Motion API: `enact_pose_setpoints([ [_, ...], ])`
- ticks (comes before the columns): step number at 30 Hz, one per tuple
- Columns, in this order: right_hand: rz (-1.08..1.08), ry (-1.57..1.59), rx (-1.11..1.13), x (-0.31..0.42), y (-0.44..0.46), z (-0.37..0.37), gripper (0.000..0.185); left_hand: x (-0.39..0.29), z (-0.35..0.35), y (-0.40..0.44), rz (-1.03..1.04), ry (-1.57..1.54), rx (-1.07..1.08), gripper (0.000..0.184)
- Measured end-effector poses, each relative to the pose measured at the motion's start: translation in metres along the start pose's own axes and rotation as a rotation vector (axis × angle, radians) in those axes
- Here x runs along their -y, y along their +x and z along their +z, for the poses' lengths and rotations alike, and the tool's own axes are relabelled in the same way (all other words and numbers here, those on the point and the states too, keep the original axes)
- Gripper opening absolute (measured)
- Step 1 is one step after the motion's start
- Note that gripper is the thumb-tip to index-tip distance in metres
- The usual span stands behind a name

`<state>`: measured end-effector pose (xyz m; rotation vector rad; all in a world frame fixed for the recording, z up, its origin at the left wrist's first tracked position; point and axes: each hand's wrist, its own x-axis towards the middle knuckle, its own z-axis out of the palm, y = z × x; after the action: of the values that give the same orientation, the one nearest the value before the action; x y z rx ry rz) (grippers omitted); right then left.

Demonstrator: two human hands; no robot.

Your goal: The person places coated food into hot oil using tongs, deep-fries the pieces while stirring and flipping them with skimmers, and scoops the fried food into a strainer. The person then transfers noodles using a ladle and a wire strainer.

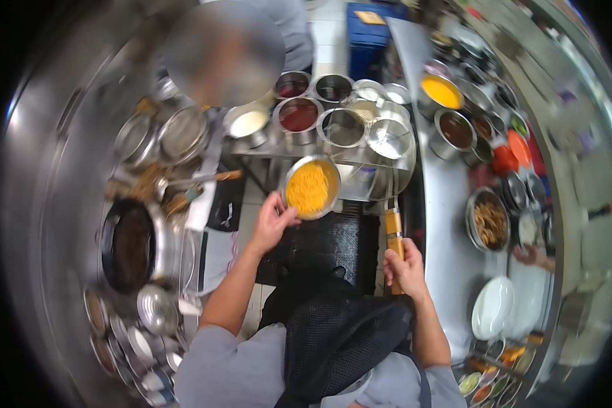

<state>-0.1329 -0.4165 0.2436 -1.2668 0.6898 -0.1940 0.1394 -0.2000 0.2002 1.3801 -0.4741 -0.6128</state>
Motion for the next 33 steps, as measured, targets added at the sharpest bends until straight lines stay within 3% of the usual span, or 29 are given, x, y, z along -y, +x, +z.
enact_pose_setpoints([
  [1,0.095,0.050,0.092,0.002,0.010,0.018,0.014,-0.022,-0.013,0.000,0.149,0.152,-0.086,0.023],
  [3,0.189,0.110,0.315,0.003,0.031,0.051,0.012,-0.055,-0.040,0.000,0.572,0.903,-0.201,0.016],
  [5,0.243,0.098,0.434,0.005,0.045,0.087,0.011,-0.069,-0.042,-0.005,0.613,0.998,-0.257,0.014],
  [9,0.422,0.262,0.686,-0.004,0.053,0.154,0.019,-0.025,-0.099,-0.025,0.570,1.318,-0.191,0.017],
  [14,0.497,0.291,0.683,-0.051,0.038,0.198,0.019,-0.048,-0.148,-0.063,0.597,1.373,-0.357,0.010],
  [15,0.488,0.318,0.685,-0.057,0.034,0.198,0.019,-0.038,-0.164,-0.056,0.590,1.094,-0.450,0.017],
  [16,0.482,0.348,0.692,-0.054,0.026,0.204,0.020,-0.083,-0.151,-0.081,0.699,1.175,-0.527,0.022],
  [17,0.473,0.344,0.664,-0.043,0.014,0.211,0.020,-0.087,-0.165,-0.085,0.519,0.844,-0.605,0.015],
  [18,0.423,0.344,0.669,-0.033,0.004,0.218,0.023,-0.114,-0.166,-0.111,0.801,1.203,-0.753,0.010],
  [21,0.345,0.408,0.697,-0.016,-0.013,0.219,0.025,-0.156,-0.171,-0.188,0.761,1.093,-0.996,0.021],
  [25,0.356,0.451,0.663,-0.047,-0.018,0.215,0.026,-0.152,-0.174,-0.275,0.717,0.855,-1.038,0.024],
  [27,0.377,0.451,0.624,-0.067,-0.016,0.215,0.023,-0.138,-0.168,-0.307,0.649,0.915,-1.050,0.025],
  [29,0.408,0.496,0.679,-0.063,-0.015,0.223,0.020,-0.112,-0.172,-0.326,0.597,0.908,-1.051,0.026],
  [33,0.249,0.437,0.706,-0.020,-0.038,0.235,0.020,-0.095,-0.154,-0.360,0.433,1.001,-1.102,0.030],
])
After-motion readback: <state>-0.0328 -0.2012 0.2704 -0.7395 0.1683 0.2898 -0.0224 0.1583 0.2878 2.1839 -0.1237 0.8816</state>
